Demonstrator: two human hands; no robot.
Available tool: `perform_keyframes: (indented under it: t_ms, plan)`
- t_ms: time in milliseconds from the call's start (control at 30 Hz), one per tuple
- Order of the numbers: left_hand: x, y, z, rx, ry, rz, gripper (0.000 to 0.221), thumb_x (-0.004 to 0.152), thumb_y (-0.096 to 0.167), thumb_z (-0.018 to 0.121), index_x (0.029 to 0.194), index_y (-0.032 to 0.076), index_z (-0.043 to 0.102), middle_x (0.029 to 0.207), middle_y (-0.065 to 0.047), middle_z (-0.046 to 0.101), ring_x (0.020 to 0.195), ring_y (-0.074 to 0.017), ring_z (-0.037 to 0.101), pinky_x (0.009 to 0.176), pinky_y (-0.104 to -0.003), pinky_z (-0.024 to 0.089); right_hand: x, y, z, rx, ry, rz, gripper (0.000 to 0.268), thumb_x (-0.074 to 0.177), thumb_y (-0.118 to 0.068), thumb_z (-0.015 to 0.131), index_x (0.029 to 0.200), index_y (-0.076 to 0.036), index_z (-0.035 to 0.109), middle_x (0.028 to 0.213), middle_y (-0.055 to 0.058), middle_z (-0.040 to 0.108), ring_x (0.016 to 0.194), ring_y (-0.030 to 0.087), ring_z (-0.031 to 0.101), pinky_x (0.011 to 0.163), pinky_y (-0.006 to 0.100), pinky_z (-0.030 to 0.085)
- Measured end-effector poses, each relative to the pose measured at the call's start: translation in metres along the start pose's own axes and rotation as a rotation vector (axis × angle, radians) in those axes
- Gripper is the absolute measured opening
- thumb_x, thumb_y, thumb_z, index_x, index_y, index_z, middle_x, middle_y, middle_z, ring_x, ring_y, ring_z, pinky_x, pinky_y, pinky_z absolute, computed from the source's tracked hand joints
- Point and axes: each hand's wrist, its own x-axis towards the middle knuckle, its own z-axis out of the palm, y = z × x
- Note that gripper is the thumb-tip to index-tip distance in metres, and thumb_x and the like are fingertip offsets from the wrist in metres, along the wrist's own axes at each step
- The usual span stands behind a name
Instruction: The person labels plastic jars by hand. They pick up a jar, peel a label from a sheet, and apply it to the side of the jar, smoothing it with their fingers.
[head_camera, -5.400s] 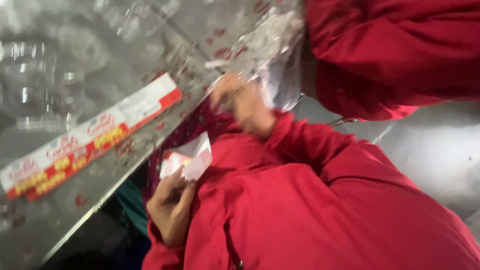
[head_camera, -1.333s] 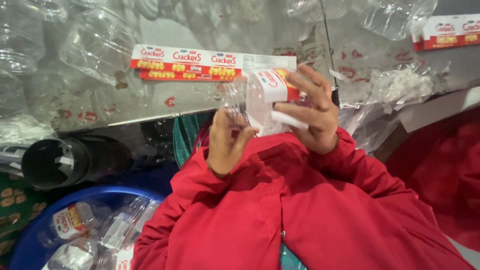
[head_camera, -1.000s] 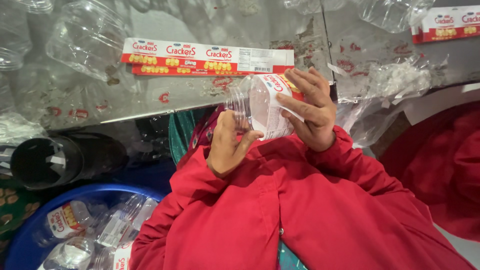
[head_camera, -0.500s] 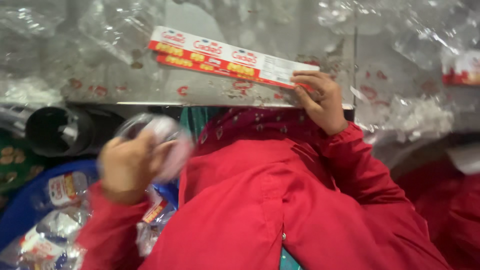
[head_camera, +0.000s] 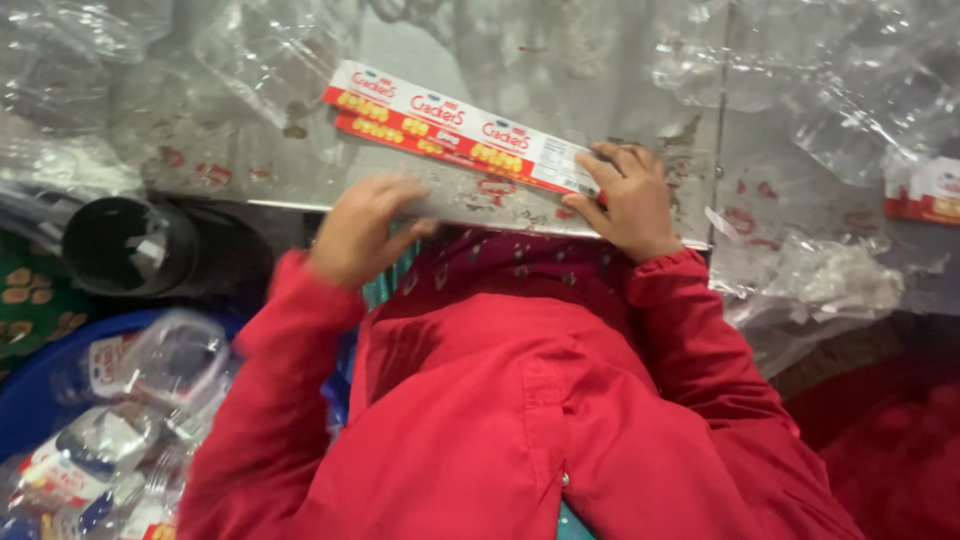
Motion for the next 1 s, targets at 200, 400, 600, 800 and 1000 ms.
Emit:
perform_keyframes:
  t_ms: [200,400,600,800,1000]
  plan:
    - [0.102,-0.021,0.132,0.152,0.117,0.241,0.056,0.08,0.033,0.081,0.125,0.002,0.068,0.133,-0.021,0.065,0.128,-0.0376,0.057,0.107,-0.051,0.04,-0.002,-0.004,0.0,-0.049,0.012,0.001,0.049,0.09,-0.036,0.08,0.127,-0.005,0.071,0.129,0.016,0.066,0.119,0.036,0.056,0.105,0.049,0.043]
    - [0.088,-0.034,0.159,0.211,0.188,0.329,0.025,0.09,0.016,0.073,0.114,0.009,0.069,0.124,-0.011,0.073,0.12,-0.0261,0.067,0.108,-0.04,0.049,-0.001,-0.006,-0.002,0.003,0.061,0.012,0.037,0.093,-0.023,0.078,0.125,-0.006,0.072,0.131,0.013,0.07,0.121,0.033,0.059,0.107,0.046,0.045]
    - [0.091,-0.011,0.134,0.14,0.218,0.248,0.023,0.081,0.024,0.079,0.089,0.007,0.065,0.093,-0.008,0.071,0.094,-0.0284,0.067,0.092,-0.043,0.05,-0.005,-0.004,-0.008,0.112,0.222,-0.194,0.023,0.087,-0.011,0.081,0.109,-0.01,0.075,0.12,0.007,0.071,0.121,0.031,0.062,0.108,0.049,0.043]
    - [0.094,-0.012,0.137,0.174,0.388,0.376,0.021,0.082,0.025,0.081,0.092,0.015,0.065,0.095,-0.001,0.07,0.098,-0.023,0.065,0.097,-0.042,0.047,-0.019,-0.02,-0.008,0.207,0.317,-0.01,0.023,0.096,0.003,0.069,0.114,-0.009,0.074,0.126,0.01,0.069,0.125,0.029,0.063,0.117,0.051,0.044]
    - [0.094,-0.005,0.137,0.202,0.25,0.257,0.038,0.079,0.029,0.081,0.112,0.011,0.074,0.105,-0.007,0.069,0.103,-0.0289,0.059,0.09,-0.043,0.044,-0.012,-0.066,-0.018,0.136,0.251,-0.301,0.02,0.091,0.0,0.069,0.107,-0.01,0.076,0.119,0.009,0.069,0.116,0.028,0.063,0.11,0.048,0.045]
